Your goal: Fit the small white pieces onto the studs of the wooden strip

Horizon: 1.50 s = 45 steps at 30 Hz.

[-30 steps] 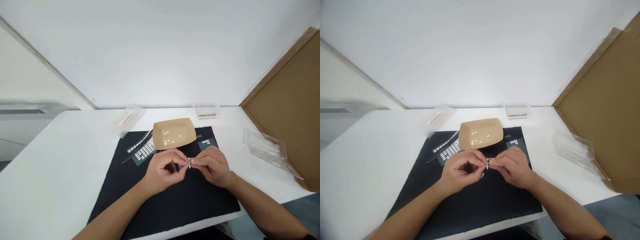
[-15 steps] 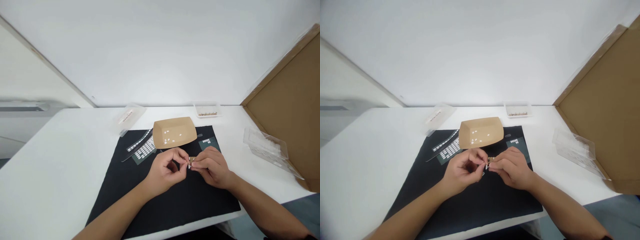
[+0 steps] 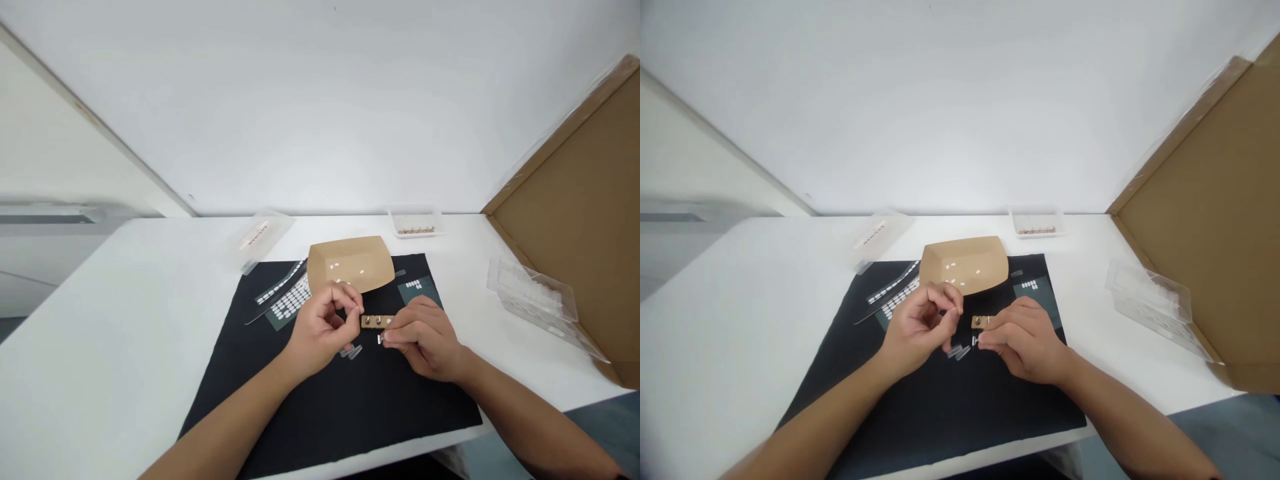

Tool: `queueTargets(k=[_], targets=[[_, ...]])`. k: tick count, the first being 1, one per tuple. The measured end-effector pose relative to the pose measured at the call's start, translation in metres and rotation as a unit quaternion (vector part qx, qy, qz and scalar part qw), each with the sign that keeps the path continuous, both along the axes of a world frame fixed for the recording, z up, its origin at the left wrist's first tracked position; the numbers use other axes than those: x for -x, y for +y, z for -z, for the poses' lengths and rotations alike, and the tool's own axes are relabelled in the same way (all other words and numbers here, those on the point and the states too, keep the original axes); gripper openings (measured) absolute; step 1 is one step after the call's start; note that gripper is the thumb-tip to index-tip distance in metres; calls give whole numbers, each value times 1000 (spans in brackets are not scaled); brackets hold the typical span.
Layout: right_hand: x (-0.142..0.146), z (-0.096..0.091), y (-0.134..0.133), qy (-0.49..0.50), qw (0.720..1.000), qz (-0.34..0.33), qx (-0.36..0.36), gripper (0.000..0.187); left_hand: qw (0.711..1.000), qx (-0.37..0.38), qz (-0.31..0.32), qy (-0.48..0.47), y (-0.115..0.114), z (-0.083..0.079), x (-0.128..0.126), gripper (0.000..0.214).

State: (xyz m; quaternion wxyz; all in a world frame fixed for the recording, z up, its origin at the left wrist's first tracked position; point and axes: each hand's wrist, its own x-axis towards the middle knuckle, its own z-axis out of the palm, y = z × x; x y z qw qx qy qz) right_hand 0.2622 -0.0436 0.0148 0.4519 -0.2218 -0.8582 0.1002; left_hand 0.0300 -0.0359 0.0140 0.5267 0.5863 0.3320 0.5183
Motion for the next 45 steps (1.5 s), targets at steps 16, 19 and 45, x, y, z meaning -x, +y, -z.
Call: queueTargets(k=[16,19,45], targets=[[-4,-5,3,30,999,34,-6,19,990,-86,-45,103,9,3,8,14],[-4,-5,3,30,999,42,-6,20,984,-115,-53,128,10,2,10,12],[-5,2,4,4,995,98,7,24,918,-279,-148,239,14,-3,10,10]])
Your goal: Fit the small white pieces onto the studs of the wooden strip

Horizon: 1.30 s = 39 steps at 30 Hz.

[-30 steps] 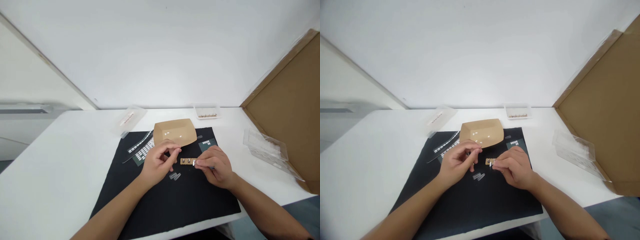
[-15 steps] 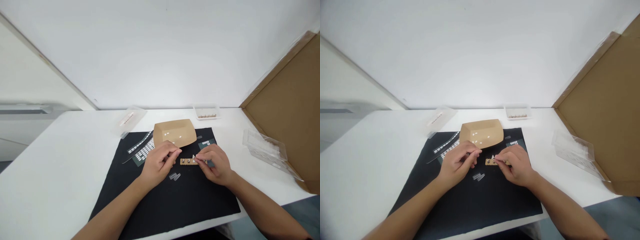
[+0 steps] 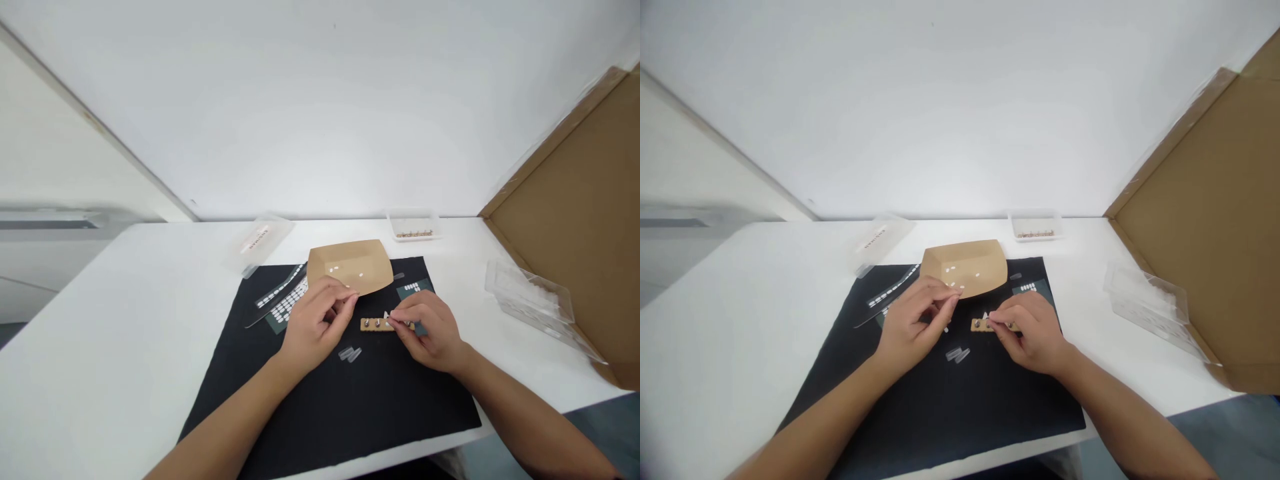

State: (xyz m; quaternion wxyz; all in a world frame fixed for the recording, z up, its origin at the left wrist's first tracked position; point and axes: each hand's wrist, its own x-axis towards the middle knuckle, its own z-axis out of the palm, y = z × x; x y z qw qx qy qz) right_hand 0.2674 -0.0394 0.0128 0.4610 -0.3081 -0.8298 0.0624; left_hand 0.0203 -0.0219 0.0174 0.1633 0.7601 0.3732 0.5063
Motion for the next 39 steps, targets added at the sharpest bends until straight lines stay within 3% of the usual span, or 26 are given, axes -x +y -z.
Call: queueTargets(k=[6,14,20,34,39], targets=[[0,1,1,-4,1000,-4,1,23,999,-49,-21,2,3,0,1,10],[1,0,1,-3,1000,0,-1,22,992,-72,-103,18,10,1,9,9],[0,0,0,-5,1000,-4,-2,22,985,-50,-166,15,12,0,12,17],[1,0,2,-9,1000,-5,-11,19,979,-33,-180,94,21,9,20,20],[1,-1,1,-12,1000,-3,-10,18,975,-64,-183,109,21,11,21,14]])
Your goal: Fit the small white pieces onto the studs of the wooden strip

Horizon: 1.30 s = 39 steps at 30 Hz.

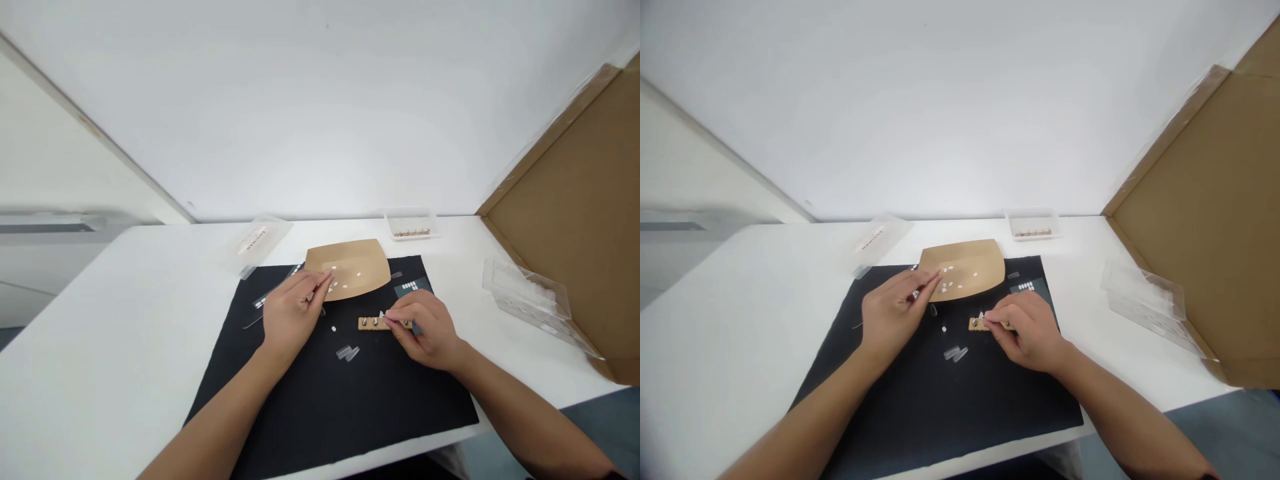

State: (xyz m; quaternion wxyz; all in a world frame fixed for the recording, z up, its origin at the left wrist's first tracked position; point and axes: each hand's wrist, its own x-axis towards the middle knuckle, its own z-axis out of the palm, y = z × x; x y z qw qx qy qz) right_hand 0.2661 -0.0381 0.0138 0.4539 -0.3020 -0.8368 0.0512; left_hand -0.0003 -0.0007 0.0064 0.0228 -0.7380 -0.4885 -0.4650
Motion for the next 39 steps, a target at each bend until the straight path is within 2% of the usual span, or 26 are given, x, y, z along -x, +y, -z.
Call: queueTargets(k=[6,10,13,18,22,24,26,34,39], targets=[[0,0,0,-8,1000,3,3,17,998,-32,-36,40,4,9,3,19],[0,1,0,-8,1000,14,8,17,995,-43,-43,73,6,12,5,35],[0,2,1,-9,999,26,22,14,994,-66,-7,84,5,7,5,43],[1,2,2,-2,998,31,46,10,993,-89,63,53,-4,-7,-1,29],[1,2,3,2,998,20,62,10,972,-40,228,25,-15,-12,-13,19],[1,2,3,1,998,13,66,10,958,-10,286,10,-19,-11,-19,31],[2,2,3,3,998,4,69,11,952,5,306,-5,-22,-9,-24,38],[2,-2,4,21,994,-37,103,10,943,34,325,-68,-17,-6,-26,16],[0,-2,4,-7,994,-24,108,10,938,59,327,-97,-20,-5,-27,11]])
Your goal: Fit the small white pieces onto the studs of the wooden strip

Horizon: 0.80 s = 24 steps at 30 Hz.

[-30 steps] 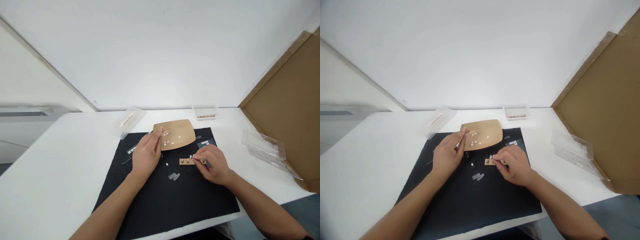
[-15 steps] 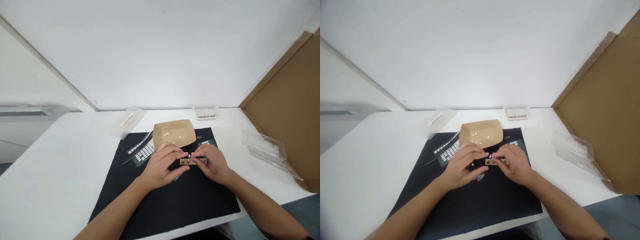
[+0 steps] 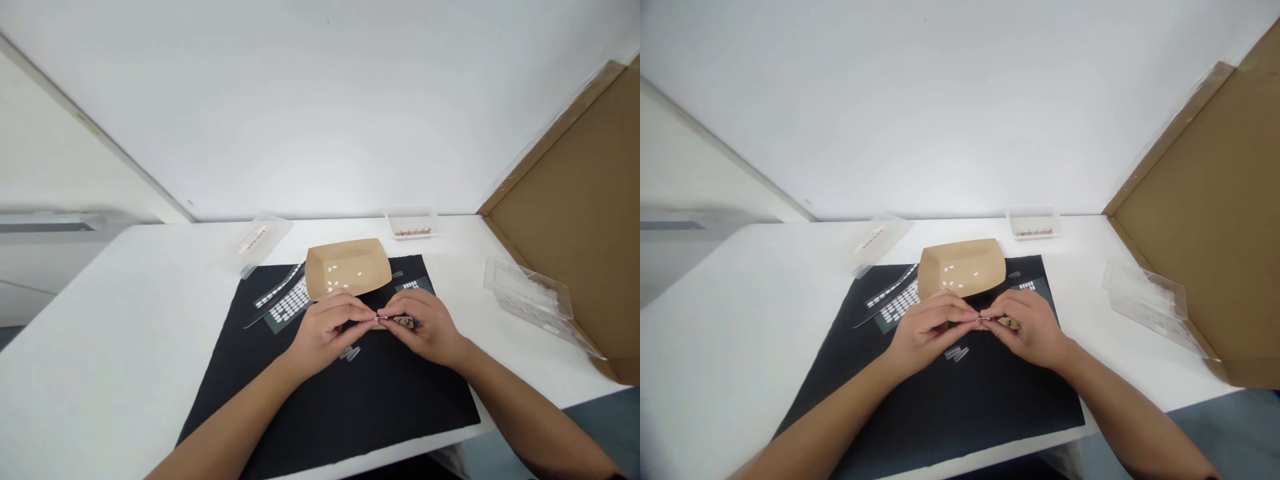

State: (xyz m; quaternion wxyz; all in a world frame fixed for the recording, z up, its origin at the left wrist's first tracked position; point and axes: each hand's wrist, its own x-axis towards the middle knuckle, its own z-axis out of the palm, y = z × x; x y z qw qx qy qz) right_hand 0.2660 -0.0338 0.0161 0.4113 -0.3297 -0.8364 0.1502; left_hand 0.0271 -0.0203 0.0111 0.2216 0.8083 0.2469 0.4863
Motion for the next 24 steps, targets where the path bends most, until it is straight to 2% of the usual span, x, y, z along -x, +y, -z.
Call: queueTargets(k=[4,10,24], targets=[[0,1,0,-14,1000,5,1,8,1000,-25,-14,-3,-1,0,-2,13],[1,-2,0,-23,999,-6,33,7,999,-54,-3,0,1,1,-4,15],[1,8,1,-30,993,2,117,9,999,-51,-11,-4,-2,4,-6,16]])
